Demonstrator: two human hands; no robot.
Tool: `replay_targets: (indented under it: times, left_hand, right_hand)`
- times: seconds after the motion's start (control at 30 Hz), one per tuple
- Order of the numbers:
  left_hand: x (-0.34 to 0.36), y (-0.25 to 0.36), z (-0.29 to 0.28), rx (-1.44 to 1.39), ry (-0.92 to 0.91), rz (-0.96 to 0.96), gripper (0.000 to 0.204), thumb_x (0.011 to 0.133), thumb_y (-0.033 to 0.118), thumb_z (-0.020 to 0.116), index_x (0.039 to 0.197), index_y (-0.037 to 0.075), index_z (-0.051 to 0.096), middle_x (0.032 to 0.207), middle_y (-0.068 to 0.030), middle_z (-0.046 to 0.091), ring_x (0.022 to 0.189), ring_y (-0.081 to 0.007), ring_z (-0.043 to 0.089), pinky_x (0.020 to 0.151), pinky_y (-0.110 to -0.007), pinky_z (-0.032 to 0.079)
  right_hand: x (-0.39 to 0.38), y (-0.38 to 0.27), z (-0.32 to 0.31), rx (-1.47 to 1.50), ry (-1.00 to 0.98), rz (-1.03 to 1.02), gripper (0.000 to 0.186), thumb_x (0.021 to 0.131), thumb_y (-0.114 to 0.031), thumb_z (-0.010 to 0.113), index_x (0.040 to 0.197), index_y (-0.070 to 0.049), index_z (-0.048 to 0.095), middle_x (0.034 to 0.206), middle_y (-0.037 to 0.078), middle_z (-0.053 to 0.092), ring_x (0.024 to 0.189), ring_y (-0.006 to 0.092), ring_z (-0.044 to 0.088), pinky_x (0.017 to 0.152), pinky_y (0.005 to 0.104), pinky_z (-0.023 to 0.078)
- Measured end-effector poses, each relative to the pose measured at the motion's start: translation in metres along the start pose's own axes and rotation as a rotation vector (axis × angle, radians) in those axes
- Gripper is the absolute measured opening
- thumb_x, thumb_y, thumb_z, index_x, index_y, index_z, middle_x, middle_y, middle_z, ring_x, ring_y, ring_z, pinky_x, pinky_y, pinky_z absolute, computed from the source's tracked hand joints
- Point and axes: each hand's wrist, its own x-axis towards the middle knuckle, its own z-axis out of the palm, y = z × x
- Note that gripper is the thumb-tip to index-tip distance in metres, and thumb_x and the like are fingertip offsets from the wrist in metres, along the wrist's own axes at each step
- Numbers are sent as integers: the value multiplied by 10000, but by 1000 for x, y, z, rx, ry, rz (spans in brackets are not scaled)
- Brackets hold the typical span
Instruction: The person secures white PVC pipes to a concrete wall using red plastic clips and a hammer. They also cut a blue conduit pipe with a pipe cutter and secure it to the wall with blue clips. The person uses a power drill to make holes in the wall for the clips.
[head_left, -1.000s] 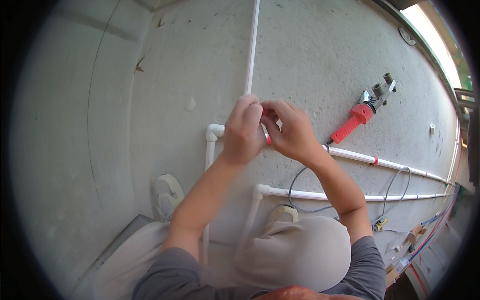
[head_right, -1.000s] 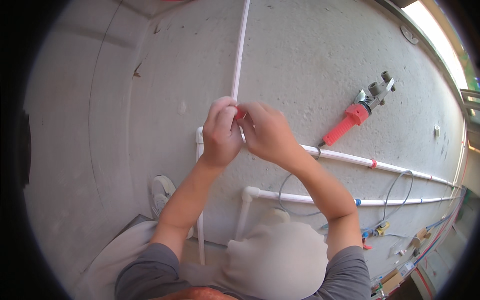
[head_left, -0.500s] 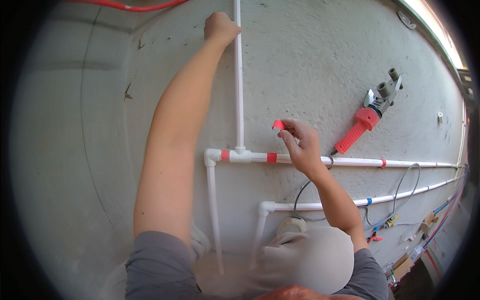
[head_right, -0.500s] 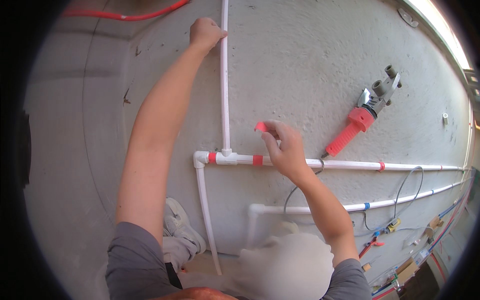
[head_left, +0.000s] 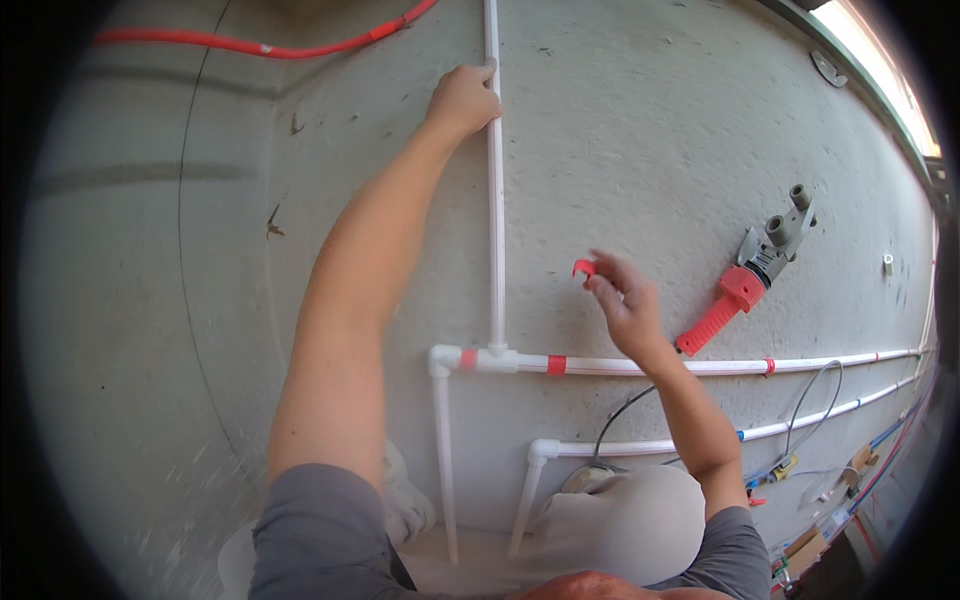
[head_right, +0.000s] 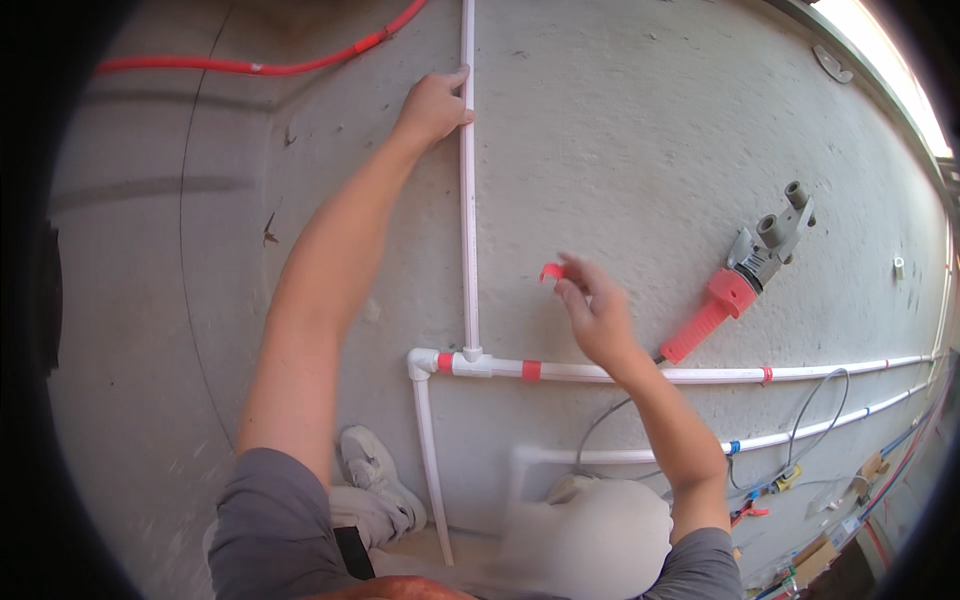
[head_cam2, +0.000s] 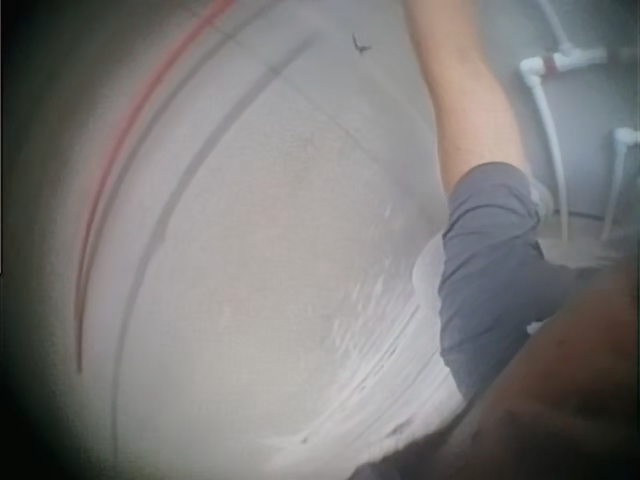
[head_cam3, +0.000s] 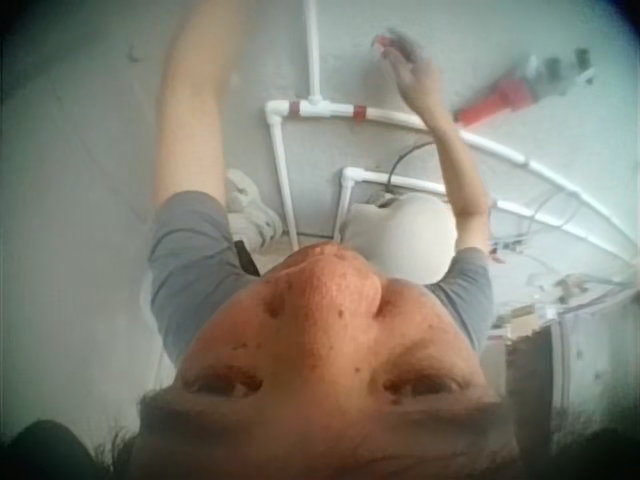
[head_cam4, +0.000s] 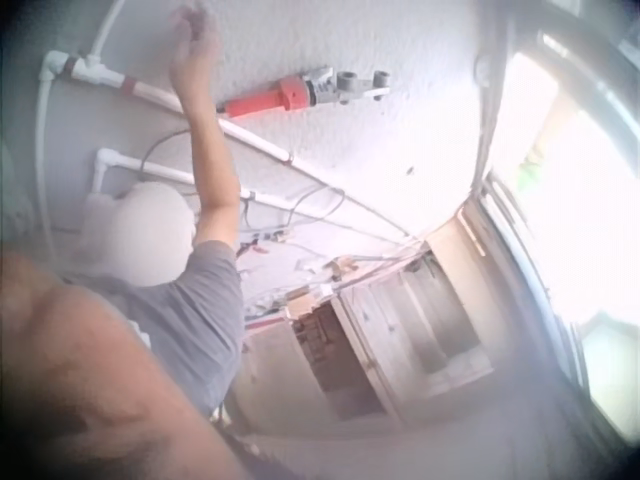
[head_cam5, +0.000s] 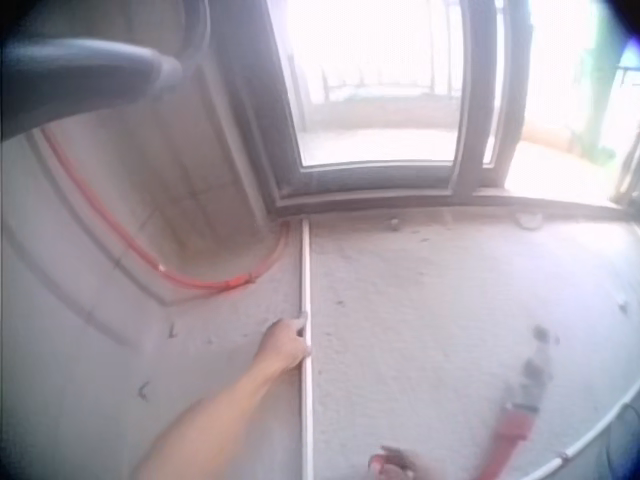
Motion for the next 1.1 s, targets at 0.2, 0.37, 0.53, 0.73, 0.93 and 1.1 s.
replay_targets:
  times: [0.2,0.37,0.53,0.73,0.93,1.1]
  left_hand:
    - [4,9,-23,184,-138,12,842,700,159,826,1503,106,578,1312,-252,696,1221,-382,669,1047,-411,527]
    - [-11,2,-10,-52,-19,-34,823,692,176,834,1479,91,605,1295,-242,708,1223,-365,675,1050,-404,530]
    - [-12,-5,3,-60,97,-95,771,699,163,827,1433,47,621,1262,-234,714,1212,-368,672,1028,-421,541]
    - [-18,-11,9,-124,233,12,739,709,159,824,1414,62,627,1226,-234,709,1167,-393,670,978,-452,561]
    - [-11,-20,8,-61,101,32,749,716,190,812,1437,99,632,1239,-237,705,1164,-390,670,987,-440,553]
    - [-10,-20,9,-9,115,37,685,728,239,811,1389,112,687,1164,-238,741,1096,-369,709,962,-417,555]
  right_hand:
    - [109,-40,-3,-187,76,-256,245,1011,-102,639,1212,12,719,1041,197,767,917,255,745,831,347,556]
    - [240,-72,25,-270,153,-512,225,1002,-87,617,1184,-23,734,1060,186,759,953,387,710,854,426,549]
    - [299,-71,58,-364,93,-687,221,962,-42,604,1127,-45,751,1120,171,718,968,408,684,849,467,549]
    - [319,-61,66,-615,-23,-847,243,878,-4,625,1070,-50,768,1100,164,706,971,413,681,844,484,562]
    - [330,-60,66,-611,-53,-741,196,895,-8,638,1010,-29,796,1108,163,716,991,408,686,880,458,558]
    - [341,-88,64,-568,-52,-118,418,853,-446,833,928,-35,831,906,212,788,866,342,782,769,449,610]
